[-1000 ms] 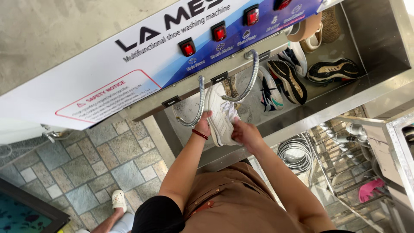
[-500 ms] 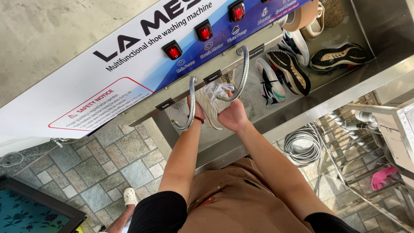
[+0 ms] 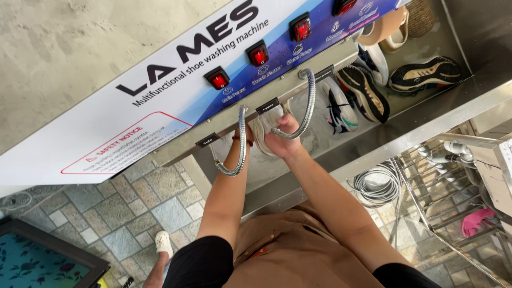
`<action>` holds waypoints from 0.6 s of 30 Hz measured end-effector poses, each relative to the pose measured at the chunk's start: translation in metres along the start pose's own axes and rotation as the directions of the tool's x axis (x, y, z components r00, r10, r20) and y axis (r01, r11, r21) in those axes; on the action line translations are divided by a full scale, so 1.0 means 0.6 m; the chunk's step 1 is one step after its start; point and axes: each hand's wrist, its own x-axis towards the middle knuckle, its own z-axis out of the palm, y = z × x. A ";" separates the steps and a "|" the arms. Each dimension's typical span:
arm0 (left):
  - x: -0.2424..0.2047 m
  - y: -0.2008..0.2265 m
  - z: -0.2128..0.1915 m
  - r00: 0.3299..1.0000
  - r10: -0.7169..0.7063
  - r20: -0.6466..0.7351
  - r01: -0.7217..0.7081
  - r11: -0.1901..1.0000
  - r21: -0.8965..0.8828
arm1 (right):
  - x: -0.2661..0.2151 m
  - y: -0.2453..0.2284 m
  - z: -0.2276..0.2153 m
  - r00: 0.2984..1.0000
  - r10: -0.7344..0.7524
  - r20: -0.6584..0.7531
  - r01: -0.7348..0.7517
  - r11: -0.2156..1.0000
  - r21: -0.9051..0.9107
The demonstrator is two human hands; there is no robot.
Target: The person cleans a pair of white sneakers by hand at a shoe washing station, scrubbing the soles with water and a brush, then rinsing them and tying the laces.
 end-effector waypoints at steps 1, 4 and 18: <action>-0.004 -0.006 -0.011 1.000 0.009 -0.023 -0.008 1.000 0.020 | 0.006 0.003 -0.003 1.000 -0.018 0.024 0.018 1.000 -0.002; 0.012 -0.001 -0.010 0.998 0.039 -0.047 -0.036 0.997 0.068 | -0.003 0.015 -0.002 0.998 -0.037 0.045 0.036 0.999 0.014; 0.079 0.053 0.018 0.993 -0.006 0.116 0.027 0.983 -0.182 | 0.041 -0.011 0.040 0.989 -0.014 -0.145 0.052 0.964 0.261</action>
